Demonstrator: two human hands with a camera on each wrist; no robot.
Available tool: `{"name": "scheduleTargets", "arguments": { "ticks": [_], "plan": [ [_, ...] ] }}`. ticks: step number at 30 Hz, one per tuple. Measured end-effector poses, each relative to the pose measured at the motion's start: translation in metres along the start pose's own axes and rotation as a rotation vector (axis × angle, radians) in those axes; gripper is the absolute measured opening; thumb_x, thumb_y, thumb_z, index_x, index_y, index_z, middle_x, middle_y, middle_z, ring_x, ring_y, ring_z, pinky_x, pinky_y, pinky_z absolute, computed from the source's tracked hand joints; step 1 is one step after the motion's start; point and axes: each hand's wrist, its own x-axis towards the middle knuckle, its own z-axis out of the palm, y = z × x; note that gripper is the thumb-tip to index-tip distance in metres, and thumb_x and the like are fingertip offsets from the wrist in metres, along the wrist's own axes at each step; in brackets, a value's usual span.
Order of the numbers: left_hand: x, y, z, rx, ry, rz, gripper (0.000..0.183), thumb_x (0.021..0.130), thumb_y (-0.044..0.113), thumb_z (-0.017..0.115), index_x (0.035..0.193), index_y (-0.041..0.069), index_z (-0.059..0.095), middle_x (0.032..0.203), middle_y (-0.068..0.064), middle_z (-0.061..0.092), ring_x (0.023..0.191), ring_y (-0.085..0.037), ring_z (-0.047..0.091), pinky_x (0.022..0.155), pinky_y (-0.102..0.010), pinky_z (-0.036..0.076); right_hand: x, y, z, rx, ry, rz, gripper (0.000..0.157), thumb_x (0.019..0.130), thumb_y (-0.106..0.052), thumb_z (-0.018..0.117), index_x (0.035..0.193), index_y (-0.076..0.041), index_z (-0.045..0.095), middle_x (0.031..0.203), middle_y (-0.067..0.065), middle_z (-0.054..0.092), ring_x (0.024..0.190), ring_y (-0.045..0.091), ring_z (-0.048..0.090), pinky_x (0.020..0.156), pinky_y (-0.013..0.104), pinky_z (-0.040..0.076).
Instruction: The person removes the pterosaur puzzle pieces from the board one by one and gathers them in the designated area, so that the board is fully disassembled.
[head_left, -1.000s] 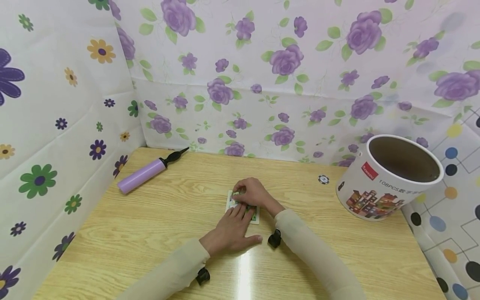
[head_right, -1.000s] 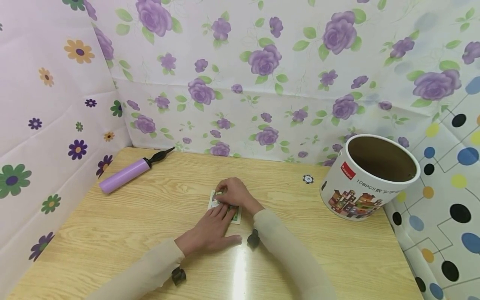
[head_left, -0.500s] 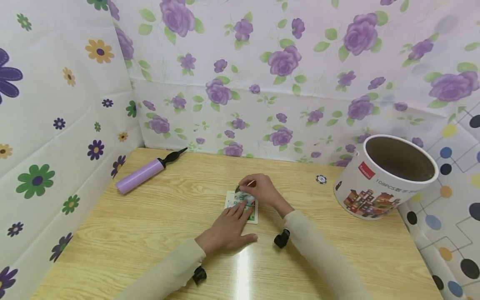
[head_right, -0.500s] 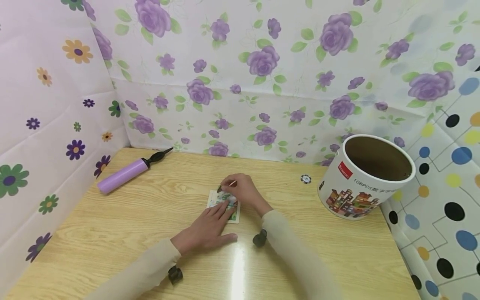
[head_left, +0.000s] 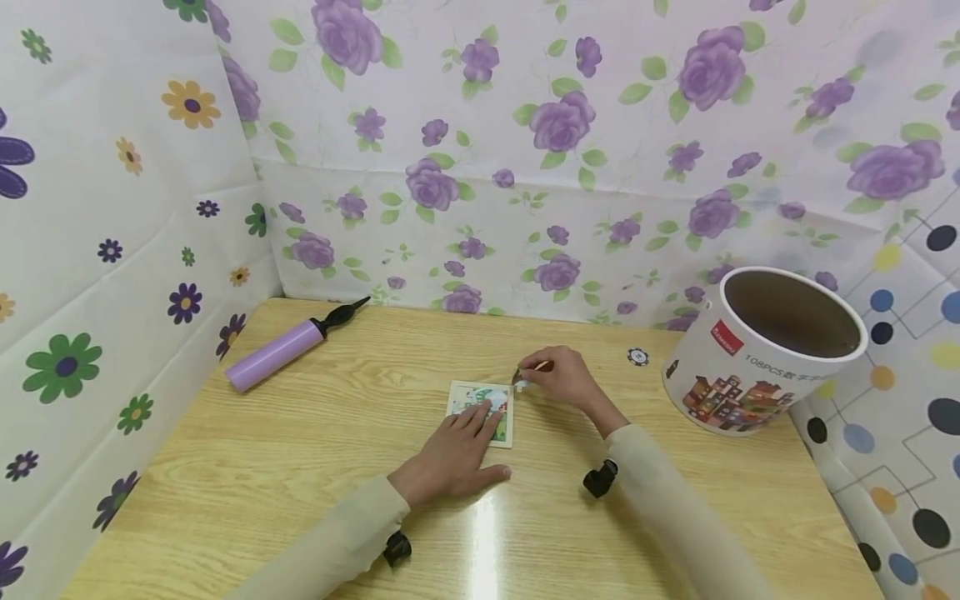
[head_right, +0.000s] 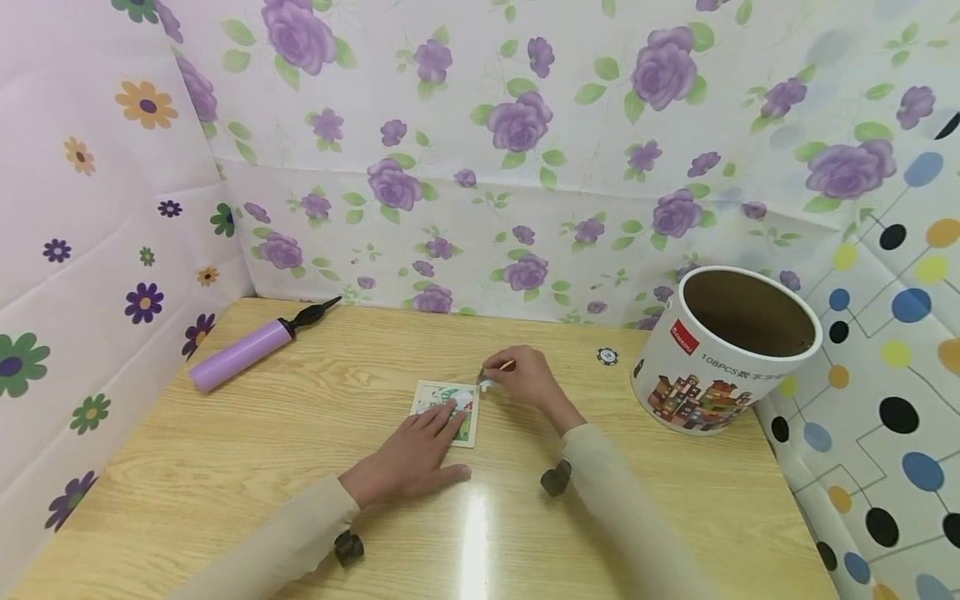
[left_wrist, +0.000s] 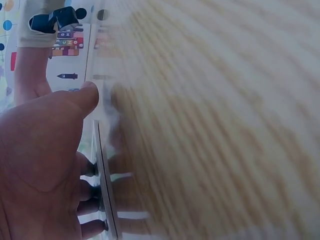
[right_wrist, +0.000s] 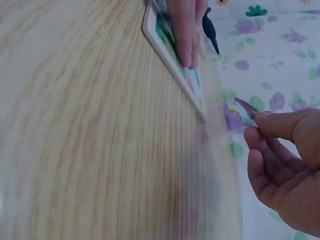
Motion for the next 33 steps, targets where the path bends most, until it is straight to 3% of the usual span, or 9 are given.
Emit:
{"name": "scheduleTargets", "arguments": {
  "ticks": [8,20,33],
  "plan": [
    [-0.001,0.002,-0.003,0.025,0.000,0.005,0.090,0.100,0.064,0.047,0.163,0.005,0.023,0.167,-0.021,0.022,0.154,-0.034,0.027,0.118,-0.054,0.033,-0.010,0.018,-0.004,0.019,0.002,0.055,0.014,0.097,-0.018,0.072,0.107,-0.015,0.081,0.104,0.003,0.077,0.091,0.020,0.072,0.079,0.039,0.060],
    [-0.001,0.000,0.002,0.025,0.012,0.010,0.090,0.100,0.065,0.047,0.163,0.005,0.023,0.168,-0.020,0.021,0.154,-0.034,0.026,0.118,-0.055,0.033,-0.013,0.029,-0.003,-0.003,-0.036,0.130,0.013,0.094,-0.016,0.075,0.105,-0.014,0.082,0.100,0.001,0.077,0.089,0.018,0.070,0.077,0.036,0.059],
    [0.000,-0.001,0.006,0.040,0.030,0.024,0.091,0.100,0.065,0.048,0.163,0.004,0.023,0.167,-0.021,0.022,0.153,-0.035,0.027,0.117,-0.055,0.034,-0.012,0.032,-0.001,-0.055,-0.063,0.105,0.012,0.095,-0.015,0.074,0.103,-0.015,0.083,0.102,0.002,0.078,0.088,0.014,0.068,0.078,0.036,0.057]
  ]
}}
